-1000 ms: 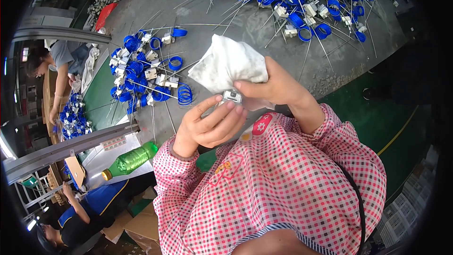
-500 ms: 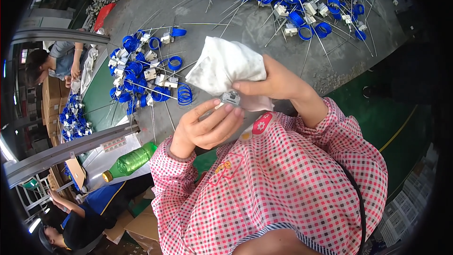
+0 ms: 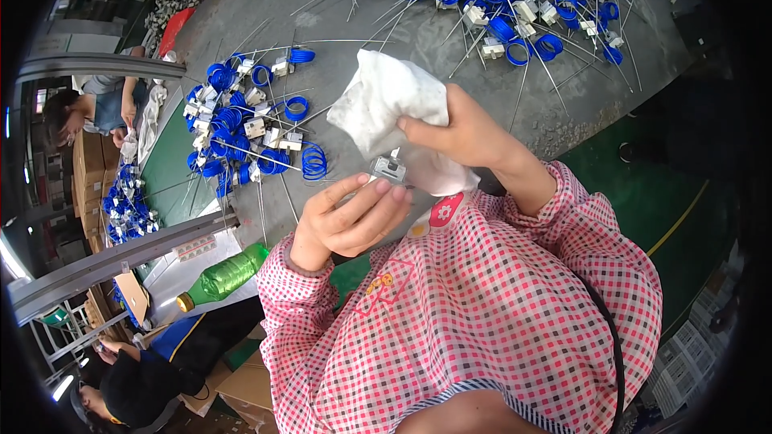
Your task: Wiping and cleaning small plastic assembly components with a cloth and a cleaning solution from a spray bottle.
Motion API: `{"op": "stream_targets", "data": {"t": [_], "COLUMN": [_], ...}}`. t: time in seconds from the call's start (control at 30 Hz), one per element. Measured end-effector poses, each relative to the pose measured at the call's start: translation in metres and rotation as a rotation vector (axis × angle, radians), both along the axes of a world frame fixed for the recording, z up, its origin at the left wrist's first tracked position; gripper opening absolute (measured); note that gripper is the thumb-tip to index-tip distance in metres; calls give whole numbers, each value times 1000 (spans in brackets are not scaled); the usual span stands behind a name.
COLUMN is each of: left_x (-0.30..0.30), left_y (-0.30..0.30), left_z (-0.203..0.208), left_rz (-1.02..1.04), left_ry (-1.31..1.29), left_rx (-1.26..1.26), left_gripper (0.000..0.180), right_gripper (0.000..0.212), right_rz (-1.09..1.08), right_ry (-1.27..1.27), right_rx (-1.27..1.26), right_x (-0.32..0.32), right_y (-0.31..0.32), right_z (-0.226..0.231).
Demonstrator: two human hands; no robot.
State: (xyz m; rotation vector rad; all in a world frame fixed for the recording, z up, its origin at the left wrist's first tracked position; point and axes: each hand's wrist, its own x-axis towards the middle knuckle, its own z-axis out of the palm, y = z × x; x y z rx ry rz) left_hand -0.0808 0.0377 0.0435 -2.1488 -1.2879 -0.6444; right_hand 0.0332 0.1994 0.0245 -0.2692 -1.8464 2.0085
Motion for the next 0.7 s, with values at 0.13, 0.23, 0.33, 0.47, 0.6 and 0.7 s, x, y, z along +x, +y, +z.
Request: {"op": "stream_targets", "data": {"t": [0.13,0.23,0.33,0.47,0.6,0.7], "left_x": [0,-1,1,0,1,0], "left_y": [-1,3,6,6,6,4], "left_z": [0,-3,-2,-3,-2,-2], "left_rz": [16,41,38,30,35,43], "left_ry": [23,0,-2,9,3,-12], "left_rx": [-6,41,41,34,22,21], "left_gripper": [23,19,19,19,19,19], "right_gripper": [24,29,38,51,51,51], "right_rz": [7,34,62,153,121,105], "right_ry": [27,62,84,51,57,2], "right_rx": [-95,-132,-168,-189,-188,-118], "right_x": [-2,-2,-2,0,0,0], "right_y": [2,-1,0,5,7,7], "right_z": [-1,0,-1,1,-2,-3]}}
